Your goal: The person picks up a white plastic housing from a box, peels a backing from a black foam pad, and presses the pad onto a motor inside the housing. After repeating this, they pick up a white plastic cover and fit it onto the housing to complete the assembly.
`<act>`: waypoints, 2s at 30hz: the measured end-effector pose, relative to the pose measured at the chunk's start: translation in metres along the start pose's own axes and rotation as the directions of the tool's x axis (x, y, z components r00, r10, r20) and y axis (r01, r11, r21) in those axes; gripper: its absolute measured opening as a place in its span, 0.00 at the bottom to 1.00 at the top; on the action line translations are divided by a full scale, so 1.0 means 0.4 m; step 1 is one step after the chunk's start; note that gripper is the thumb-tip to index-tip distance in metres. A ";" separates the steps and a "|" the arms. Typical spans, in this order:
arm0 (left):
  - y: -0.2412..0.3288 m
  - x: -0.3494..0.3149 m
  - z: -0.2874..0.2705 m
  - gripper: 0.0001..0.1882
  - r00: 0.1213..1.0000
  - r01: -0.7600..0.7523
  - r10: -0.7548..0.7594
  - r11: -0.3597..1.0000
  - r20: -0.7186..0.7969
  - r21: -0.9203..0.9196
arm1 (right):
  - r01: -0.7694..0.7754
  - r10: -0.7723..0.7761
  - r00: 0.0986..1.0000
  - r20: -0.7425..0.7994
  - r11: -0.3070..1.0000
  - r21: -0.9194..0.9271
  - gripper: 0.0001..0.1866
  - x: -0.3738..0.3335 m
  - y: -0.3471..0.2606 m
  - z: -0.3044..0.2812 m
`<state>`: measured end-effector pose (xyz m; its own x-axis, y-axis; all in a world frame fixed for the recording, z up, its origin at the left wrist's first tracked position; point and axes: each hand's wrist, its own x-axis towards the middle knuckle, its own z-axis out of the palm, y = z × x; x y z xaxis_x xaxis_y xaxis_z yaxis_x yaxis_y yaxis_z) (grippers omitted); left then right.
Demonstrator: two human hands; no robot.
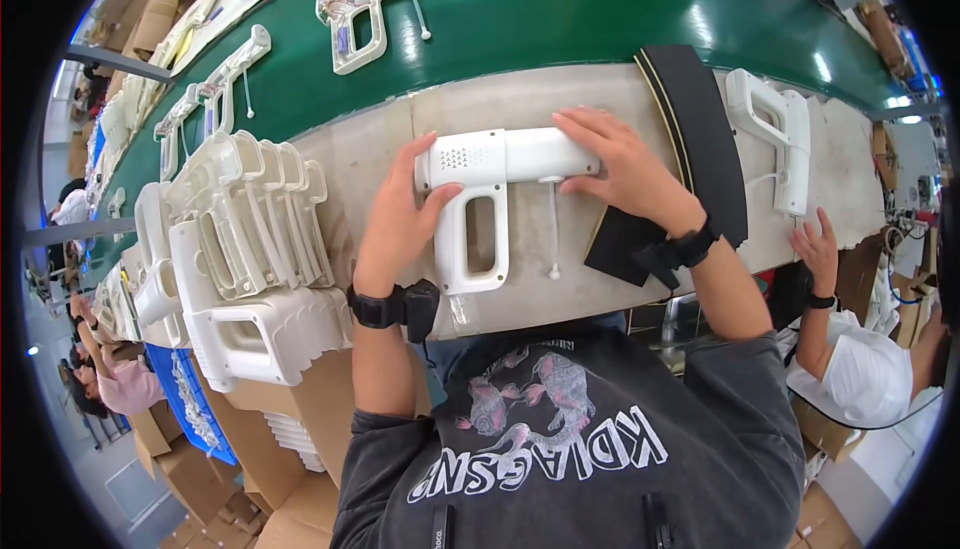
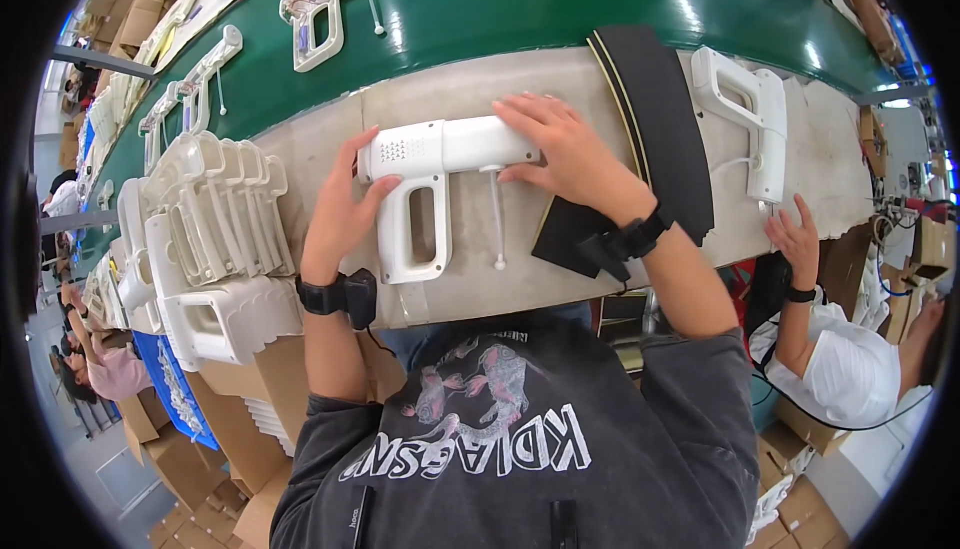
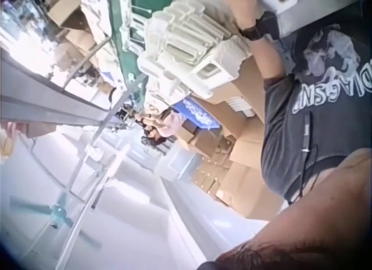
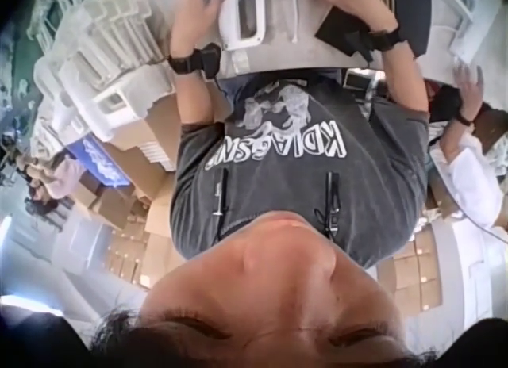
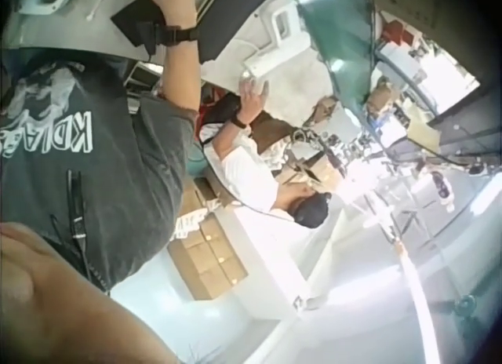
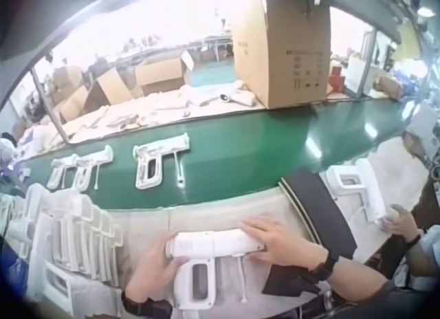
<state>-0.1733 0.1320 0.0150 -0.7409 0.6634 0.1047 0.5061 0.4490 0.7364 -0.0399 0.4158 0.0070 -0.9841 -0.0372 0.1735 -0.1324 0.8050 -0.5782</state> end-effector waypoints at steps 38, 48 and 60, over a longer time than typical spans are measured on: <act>0.187 -0.048 0.430 0.50 0.981 -0.177 0.184 0.980 0.066 -0.094 | 0.193 0.974 0.119 -0.194 0.169 0.966 0.27 -0.583 0.379 -0.363; 0.215 -0.027 0.427 0.57 0.967 0.184 -0.177 0.983 0.186 -0.024 | -0.710 0.547 -0.031 -0.837 0.577 0.404 0.45 -0.672 0.641 -0.333; -0.005 -0.362 0.024 0.22 0.859 0.512 -0.318 0.518 0.402 -0.685 | -0.139 0.135 0.939 -0.317 0.990 0.011 0.19 0.098 -0.077 -0.240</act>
<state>-0.0628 0.0409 -0.0081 -0.6196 0.6677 -0.4127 -0.4197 0.1625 0.8930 -0.0631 0.4463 0.1082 -0.9045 0.2609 0.3374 0.0039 0.7961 -0.6051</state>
